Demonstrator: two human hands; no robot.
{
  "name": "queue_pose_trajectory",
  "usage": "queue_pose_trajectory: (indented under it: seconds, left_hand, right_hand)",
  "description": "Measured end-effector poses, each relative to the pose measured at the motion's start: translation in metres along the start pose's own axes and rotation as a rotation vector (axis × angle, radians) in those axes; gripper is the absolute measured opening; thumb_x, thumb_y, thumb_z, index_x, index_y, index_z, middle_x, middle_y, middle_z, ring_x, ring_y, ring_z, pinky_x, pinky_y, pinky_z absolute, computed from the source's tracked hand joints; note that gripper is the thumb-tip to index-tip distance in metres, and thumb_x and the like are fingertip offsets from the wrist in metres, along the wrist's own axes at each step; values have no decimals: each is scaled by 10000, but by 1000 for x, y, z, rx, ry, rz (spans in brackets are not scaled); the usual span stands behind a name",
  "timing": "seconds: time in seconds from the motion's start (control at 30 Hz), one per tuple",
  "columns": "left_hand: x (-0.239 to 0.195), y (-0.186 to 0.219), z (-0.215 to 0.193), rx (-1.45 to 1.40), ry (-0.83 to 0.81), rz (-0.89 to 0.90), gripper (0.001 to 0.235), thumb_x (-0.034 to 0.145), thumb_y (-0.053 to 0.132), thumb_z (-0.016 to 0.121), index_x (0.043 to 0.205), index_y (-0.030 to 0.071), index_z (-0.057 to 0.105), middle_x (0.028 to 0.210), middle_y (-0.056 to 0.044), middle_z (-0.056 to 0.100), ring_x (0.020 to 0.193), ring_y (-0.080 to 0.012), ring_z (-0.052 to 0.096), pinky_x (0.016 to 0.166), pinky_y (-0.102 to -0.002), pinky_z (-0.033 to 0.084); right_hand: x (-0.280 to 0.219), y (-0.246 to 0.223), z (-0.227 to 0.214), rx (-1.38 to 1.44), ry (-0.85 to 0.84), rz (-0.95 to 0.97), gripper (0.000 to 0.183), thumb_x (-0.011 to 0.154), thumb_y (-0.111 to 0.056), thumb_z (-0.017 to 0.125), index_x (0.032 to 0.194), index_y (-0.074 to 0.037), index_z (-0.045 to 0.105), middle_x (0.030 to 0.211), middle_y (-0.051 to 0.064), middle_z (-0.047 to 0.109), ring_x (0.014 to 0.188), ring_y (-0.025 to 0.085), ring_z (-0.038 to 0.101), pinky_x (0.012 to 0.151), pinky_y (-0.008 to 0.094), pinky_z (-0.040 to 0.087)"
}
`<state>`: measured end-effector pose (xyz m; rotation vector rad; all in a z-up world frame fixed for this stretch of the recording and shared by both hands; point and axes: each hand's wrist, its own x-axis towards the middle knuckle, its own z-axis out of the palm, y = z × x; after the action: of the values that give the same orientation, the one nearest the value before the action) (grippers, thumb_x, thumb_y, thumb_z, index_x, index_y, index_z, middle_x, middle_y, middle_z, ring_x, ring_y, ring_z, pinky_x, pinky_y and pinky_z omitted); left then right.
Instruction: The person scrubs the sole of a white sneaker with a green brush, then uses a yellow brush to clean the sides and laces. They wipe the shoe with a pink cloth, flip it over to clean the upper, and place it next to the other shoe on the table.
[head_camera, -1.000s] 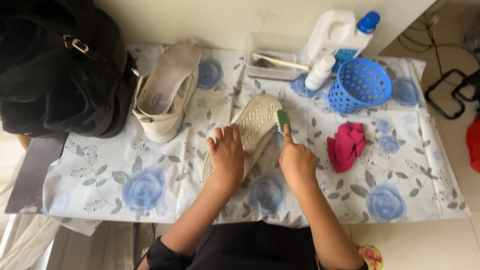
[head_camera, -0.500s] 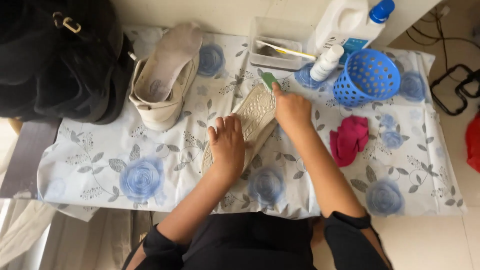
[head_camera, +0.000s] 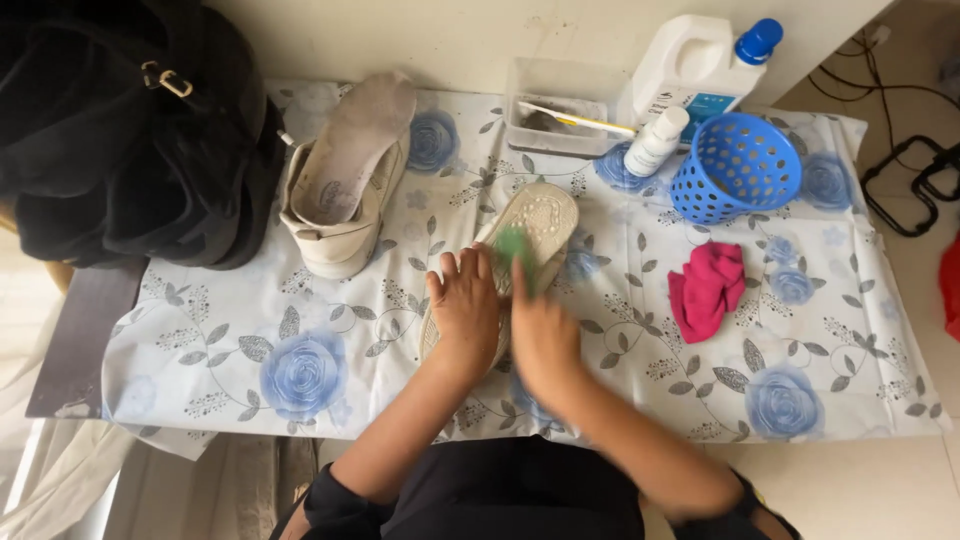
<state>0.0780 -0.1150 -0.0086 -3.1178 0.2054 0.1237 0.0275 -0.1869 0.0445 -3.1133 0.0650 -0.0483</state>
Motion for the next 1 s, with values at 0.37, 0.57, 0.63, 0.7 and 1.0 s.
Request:
queue_pose_trajectory:
  seconds: [0.37,0.57,0.63,0.7,1.0]
  left_hand:
    - [0,-2,15,-35,28,23,664,747,347,655,1278,82,356,1132,-43,425,995,-233,315,798,-390,233]
    - [-26,-18,-29,-72,79,63,795,632,559,657,1237,90,441,1045,-37,504,985,-230,353,795,-380,267]
    - [-38,-32,-41,-114,122,76,845,609,612,641,1243,86,449,1016,-35,522,973,-225,356,792,-376,266]
    - [-61,-48,-42,-180,-133,8,1032,554,574,759,1329,41,335,1245,-95,421,1046,-259,285,800,-400,266]
    - [-89,-58,-65,-269,-176,-5,1101,534,517,777,1350,-28,277,1227,-90,461,1038,-238,315,790,-404,291]
  right_hand:
    - [-3,15,27,-93,99,-24,591,769,-75,525,1339,-145,387,574,140,609,514,274,643,415,388,526]
    - [37,66,41,-262,298,64,608,747,-115,543,1339,-195,426,528,99,569,463,259,613,407,397,501]
    - [21,48,36,-165,261,80,604,769,-109,518,1352,-218,402,553,121,592,497,291,634,415,421,508]
    - [-33,21,39,18,106,-140,574,795,-117,501,1347,-228,386,534,145,596,454,290,621,357,372,490]
    - [-11,2,-23,6,33,-114,550,798,-70,532,1331,-109,404,540,131,580,468,257,613,380,336,498]
